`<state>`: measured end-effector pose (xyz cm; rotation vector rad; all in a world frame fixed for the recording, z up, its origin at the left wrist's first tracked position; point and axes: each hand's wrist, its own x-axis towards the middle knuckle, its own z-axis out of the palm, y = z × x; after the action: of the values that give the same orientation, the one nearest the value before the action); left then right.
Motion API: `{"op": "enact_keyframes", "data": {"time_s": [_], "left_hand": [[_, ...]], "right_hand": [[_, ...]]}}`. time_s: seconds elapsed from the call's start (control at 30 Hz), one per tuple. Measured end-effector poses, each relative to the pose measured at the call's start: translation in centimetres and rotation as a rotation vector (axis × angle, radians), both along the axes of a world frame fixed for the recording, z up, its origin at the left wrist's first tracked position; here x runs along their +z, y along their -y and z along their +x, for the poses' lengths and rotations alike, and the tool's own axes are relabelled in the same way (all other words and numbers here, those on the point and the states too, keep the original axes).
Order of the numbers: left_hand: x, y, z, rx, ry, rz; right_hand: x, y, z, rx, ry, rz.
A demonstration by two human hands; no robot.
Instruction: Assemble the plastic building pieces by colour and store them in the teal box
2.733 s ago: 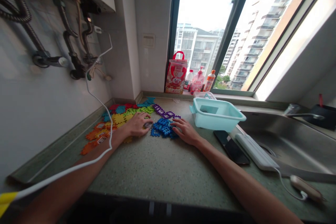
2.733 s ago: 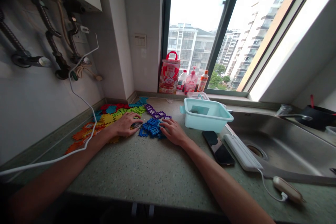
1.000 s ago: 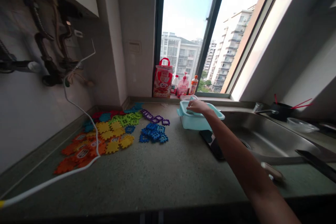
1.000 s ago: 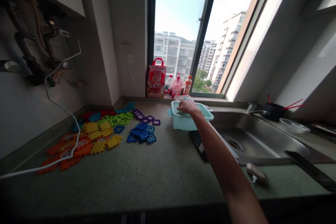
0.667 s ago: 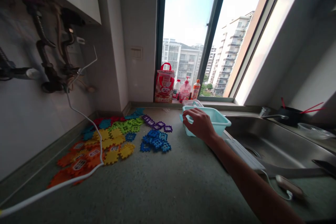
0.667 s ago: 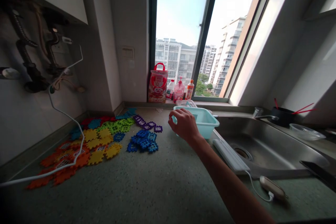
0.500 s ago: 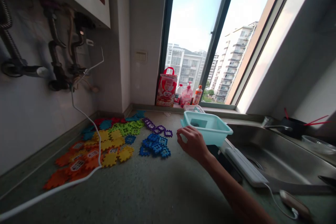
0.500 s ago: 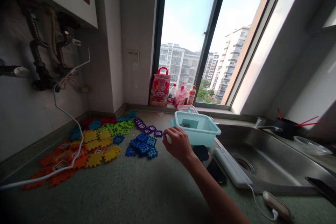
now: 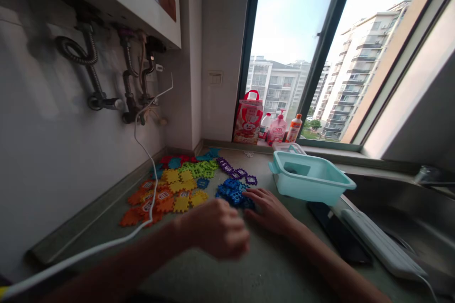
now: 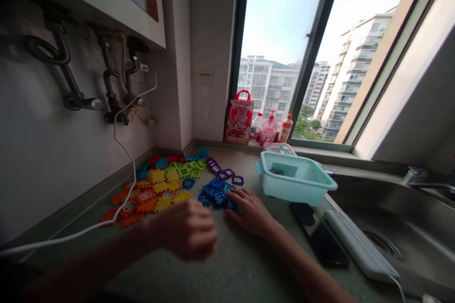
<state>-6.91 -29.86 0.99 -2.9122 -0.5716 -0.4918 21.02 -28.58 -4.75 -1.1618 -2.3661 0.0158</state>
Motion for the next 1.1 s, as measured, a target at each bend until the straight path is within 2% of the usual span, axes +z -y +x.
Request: {"op": "enact_keyframes", "data": {"time_s": [0.07,0.13,0.17,0.23,0.37,0.53,0.63,0.77,0.87,0.97,1.1], "left_hand": [[1.4,-2.9,-0.7,0.150,-0.075,0.031],[2.1,-5.8,-1.6,0.397,-0.136,0.073],[2.1,-7.0,-2.1,0.498,-0.165,0.071],[1.4,-8.3,-2.8,0.590,-0.215,0.056],[-0.4,-8.0,-2.7,0.505,-0.195,0.018],[-1.2,-7.0,-1.2,0.354,-0.036,-0.085],[-1.9,-7.1,-0.1,0.320,0.022,-0.117],[-3.3,-7.3,1.9,0.315,-0.005,-0.298],[-4.2,-7.0,3.3,0.310,-0.048,-0.430],[-4.8,-6.0,4.2,0.315,-0.016,-0.451],[-5.2,-4.1,4.6,0.280,0.005,-0.440]], "right_hand": [[-0.1,0.0,0.2,-0.017,0.004,-0.007],[-0.1,-0.1,0.7,-0.028,-0.005,-0.017],[0.0,-0.1,0.9,-0.026,-0.012,-0.024],[0.2,-0.2,1.4,-0.011,-0.026,-0.040],[0.6,-0.3,1.8,-0.003,-0.017,-0.089],[1.3,-0.2,2.5,0.035,-0.011,-0.149],[1.9,0.0,3.2,0.048,0.004,-0.182],[2.2,-0.2,3.8,-0.109,0.021,-0.133],[1.9,-0.8,3.8,-0.210,-0.072,-0.062],[1.5,-1.4,3.8,-0.189,-0.135,-0.073],[1.8,-1.4,4.2,-0.078,-0.251,-0.169]]}}
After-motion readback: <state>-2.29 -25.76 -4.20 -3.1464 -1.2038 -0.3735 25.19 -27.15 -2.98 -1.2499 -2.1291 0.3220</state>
